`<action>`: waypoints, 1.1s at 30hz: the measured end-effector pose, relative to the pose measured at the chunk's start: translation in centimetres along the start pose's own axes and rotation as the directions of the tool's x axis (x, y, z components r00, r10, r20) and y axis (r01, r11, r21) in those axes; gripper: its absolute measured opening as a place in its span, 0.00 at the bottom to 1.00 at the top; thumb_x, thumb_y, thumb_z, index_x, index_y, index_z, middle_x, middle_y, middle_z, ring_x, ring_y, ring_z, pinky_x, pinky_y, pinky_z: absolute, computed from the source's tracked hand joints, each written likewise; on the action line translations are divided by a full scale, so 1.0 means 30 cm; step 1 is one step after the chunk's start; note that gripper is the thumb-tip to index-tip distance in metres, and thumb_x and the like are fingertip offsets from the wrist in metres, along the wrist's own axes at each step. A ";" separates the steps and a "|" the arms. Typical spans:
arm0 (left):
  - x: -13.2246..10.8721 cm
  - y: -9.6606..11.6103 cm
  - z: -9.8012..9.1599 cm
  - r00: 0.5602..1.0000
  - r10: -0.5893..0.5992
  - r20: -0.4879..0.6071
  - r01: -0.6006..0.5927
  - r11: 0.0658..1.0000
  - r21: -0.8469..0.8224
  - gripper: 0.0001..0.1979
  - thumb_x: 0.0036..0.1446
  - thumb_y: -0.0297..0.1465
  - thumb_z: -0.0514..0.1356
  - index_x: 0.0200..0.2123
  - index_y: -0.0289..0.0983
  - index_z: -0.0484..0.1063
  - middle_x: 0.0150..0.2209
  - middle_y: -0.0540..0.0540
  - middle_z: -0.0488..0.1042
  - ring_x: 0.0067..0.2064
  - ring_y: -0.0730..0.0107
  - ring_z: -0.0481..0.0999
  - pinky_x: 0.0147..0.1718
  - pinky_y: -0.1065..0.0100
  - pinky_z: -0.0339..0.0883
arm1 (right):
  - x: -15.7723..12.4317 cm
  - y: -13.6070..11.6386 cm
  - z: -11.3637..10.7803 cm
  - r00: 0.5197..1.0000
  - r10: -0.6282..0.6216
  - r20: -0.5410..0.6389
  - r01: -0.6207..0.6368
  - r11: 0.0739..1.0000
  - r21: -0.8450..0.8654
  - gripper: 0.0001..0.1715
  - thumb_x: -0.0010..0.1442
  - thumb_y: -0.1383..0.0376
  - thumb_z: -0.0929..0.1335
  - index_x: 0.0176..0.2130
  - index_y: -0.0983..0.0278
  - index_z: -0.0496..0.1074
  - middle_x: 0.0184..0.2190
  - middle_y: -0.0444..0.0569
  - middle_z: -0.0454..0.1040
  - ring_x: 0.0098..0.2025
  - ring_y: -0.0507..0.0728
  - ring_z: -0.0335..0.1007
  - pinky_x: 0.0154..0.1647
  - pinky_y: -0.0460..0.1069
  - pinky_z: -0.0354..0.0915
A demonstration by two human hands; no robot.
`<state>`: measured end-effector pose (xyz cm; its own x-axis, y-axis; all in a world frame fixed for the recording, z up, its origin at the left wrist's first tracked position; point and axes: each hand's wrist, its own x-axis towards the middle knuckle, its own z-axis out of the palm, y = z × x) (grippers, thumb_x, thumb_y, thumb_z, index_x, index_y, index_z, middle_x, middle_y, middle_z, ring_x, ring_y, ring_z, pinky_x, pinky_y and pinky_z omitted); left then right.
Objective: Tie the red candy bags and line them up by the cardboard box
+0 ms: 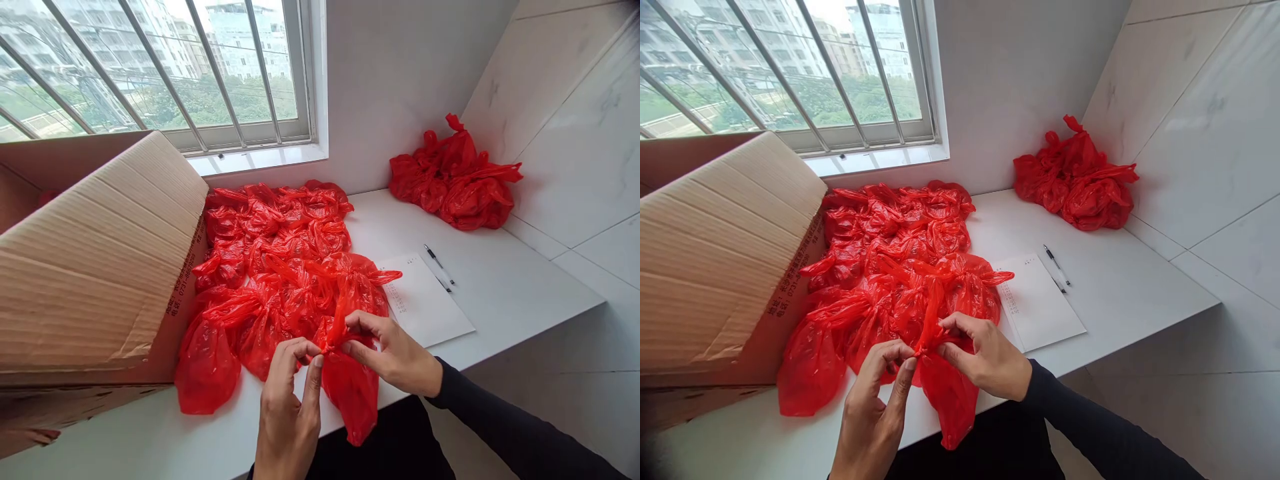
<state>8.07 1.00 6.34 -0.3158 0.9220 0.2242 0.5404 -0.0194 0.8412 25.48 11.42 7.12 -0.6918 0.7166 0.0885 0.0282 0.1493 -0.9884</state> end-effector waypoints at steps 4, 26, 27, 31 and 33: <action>0.015 0.006 -0.020 0.988 -0.123 0.093 0.130 0.989 -0.068 0.09 0.67 0.41 0.56 0.45 0.44 0.71 0.43 0.48 0.76 0.43 0.65 0.75 0.42 0.66 0.66 | 0.001 -0.012 0.002 1.000 -0.014 0.005 0.014 0.996 -0.085 0.08 0.65 0.64 0.71 0.46 0.61 0.74 0.39 0.45 0.77 0.40 0.55 0.73 0.43 0.49 0.66; 0.044 0.007 -0.022 0.940 -0.336 -0.061 0.262 0.824 -0.502 0.14 0.63 0.43 0.61 0.47 0.41 0.72 0.45 0.46 0.78 0.47 0.62 0.76 0.43 0.67 0.69 | 0.008 -0.004 0.008 0.996 -0.067 0.063 0.076 0.987 -0.139 0.03 0.66 0.64 0.69 0.41 0.61 0.74 0.36 0.44 0.76 0.36 0.54 0.70 0.38 0.49 0.65; 0.045 0.006 -0.023 0.935 -0.347 -0.078 0.257 0.811 -0.526 0.14 0.63 0.42 0.61 0.47 0.41 0.73 0.45 0.46 0.78 0.46 0.63 0.76 0.44 0.67 0.69 | 0.009 -0.007 0.007 0.994 -0.086 0.068 0.095 0.985 -0.145 0.03 0.66 0.64 0.69 0.40 0.61 0.74 0.37 0.44 0.75 0.37 0.55 0.70 0.39 0.49 0.65; 0.054 0.002 -0.033 0.920 -0.367 -0.135 0.233 0.793 -0.564 0.13 0.63 0.41 0.62 0.44 0.40 0.74 0.42 0.48 0.78 0.45 0.66 0.76 0.44 0.70 0.69 | 0.010 -0.007 0.012 0.989 -0.123 0.077 0.133 0.982 -0.134 0.04 0.67 0.65 0.67 0.42 0.60 0.73 0.40 0.46 0.73 0.42 0.55 0.70 0.44 0.50 0.65; 0.060 -0.005 -0.045 0.909 -0.373 -0.187 0.208 0.794 -0.571 0.11 0.63 0.41 0.63 0.44 0.41 0.74 0.41 0.50 0.76 0.45 0.70 0.75 0.44 0.74 0.68 | 0.006 -0.002 0.013 0.991 -0.104 0.087 0.115 0.984 -0.134 0.02 0.67 0.66 0.67 0.41 0.60 0.71 0.39 0.45 0.73 0.40 0.55 0.69 0.42 0.49 0.65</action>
<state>6.38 2.13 7.29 -0.6346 0.7726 -0.0178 -0.0815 -0.0441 0.9957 25.07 11.28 7.13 -0.7513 0.6350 0.1799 0.0447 0.3209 -0.9461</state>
